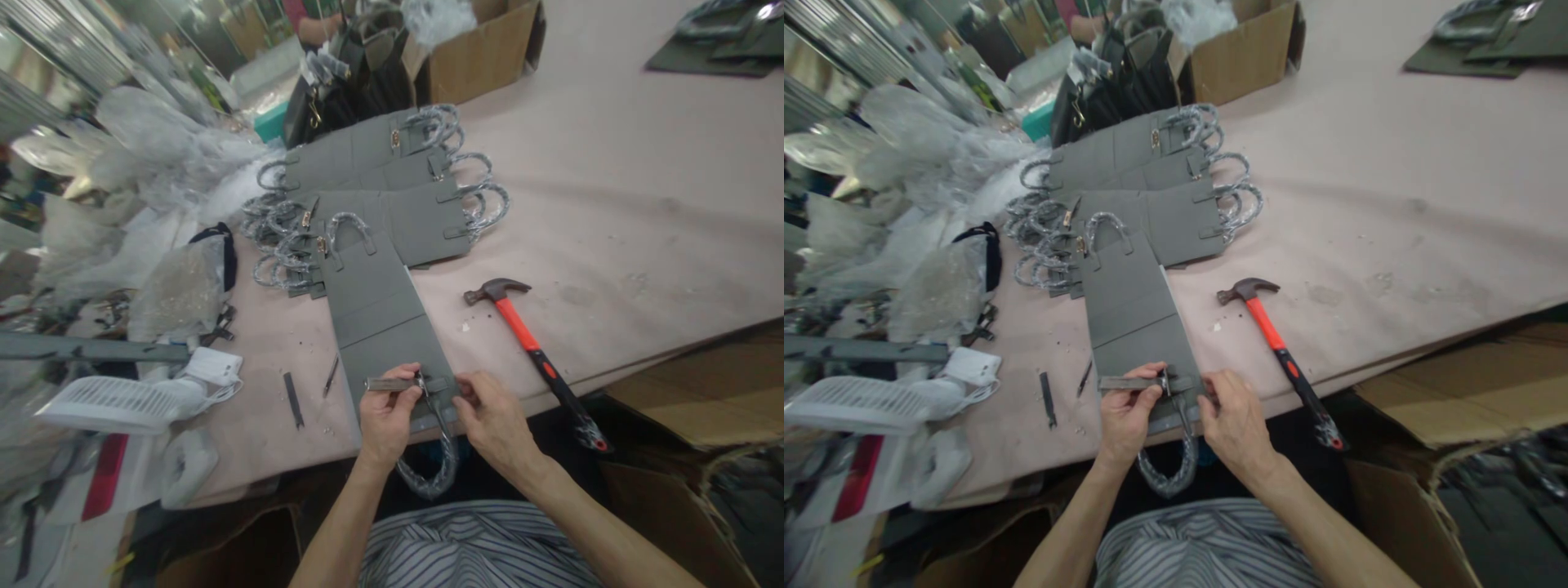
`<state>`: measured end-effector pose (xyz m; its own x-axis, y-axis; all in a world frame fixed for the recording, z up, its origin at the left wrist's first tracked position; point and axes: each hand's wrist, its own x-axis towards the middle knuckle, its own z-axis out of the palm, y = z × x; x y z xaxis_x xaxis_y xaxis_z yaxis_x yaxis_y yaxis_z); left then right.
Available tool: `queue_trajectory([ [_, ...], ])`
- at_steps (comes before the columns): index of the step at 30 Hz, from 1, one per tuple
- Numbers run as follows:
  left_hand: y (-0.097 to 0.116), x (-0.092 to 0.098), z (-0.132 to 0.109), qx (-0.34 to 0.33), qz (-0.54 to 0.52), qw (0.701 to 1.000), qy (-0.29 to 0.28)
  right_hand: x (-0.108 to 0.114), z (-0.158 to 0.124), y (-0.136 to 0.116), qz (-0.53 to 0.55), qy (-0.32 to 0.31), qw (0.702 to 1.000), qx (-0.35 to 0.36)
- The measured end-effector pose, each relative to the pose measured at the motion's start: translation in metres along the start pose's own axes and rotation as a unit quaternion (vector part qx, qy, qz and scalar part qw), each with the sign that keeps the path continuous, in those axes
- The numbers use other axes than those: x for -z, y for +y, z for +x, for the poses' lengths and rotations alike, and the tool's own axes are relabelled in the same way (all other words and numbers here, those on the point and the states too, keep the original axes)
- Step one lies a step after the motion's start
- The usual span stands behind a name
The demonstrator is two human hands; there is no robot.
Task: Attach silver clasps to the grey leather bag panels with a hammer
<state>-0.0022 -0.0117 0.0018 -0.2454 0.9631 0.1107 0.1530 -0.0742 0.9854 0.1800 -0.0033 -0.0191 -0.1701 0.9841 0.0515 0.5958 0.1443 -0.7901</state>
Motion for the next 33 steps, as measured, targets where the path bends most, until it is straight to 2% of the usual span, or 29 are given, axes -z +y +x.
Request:
queue_trajectory([
  [5, 0.0, 0.001, 0.001, 0.039, -0.031, 0.999, 0.013, 0.007, 0.002, -0.013, 0.026, -0.016, 0.998, -0.058],
  [8, 0.0, 0.002, 0.001, 0.053, -0.038, 0.998, 0.01, 0.01, 0.006, -0.016, 0.081, -0.039, 0.986, -0.139],
  [12, 0.0, 0.003, 0.001, 0.047, -0.046, 0.998, 0.0, 0.012, 0.015, -0.019, 0.248, -0.086, 0.923, -0.28],
  [16, -0.004, 0.005, 0.001, 0.072, -0.1, 0.992, 0.008, 0.016, 0.02, -0.024, 0.34, -0.078, 0.87, -0.35],
  [18, -0.006, 0.006, 0.001, 0.082, -0.128, 0.988, 0.012, 0.017, 0.019, -0.028, 0.347, -0.073, 0.864, -0.357],
  [22, -0.008, 0.006, 0.001, 0.078, -0.153, 0.985, 0.015, 0.016, 0.018, -0.033, 0.328, -0.045, 0.879, -0.343],
  [24, -0.009, 0.006, 0.001, 0.075, -0.164, 0.983, 0.018, 0.016, 0.02, -0.036, 0.334, -0.048, 0.869, -0.361],
  [27, -0.009, 0.006, 0.001, 0.075, -0.183, 0.98, 0.023, 0.019, 0.025, -0.039, 0.335, -0.063, 0.859, -0.382],
  [33, -0.01, 0.009, -0.001, 0.05, -0.194, 0.979, 0.024, 0.028, 0.034, -0.048, 0.308, -0.128, 0.888, -0.318],
])
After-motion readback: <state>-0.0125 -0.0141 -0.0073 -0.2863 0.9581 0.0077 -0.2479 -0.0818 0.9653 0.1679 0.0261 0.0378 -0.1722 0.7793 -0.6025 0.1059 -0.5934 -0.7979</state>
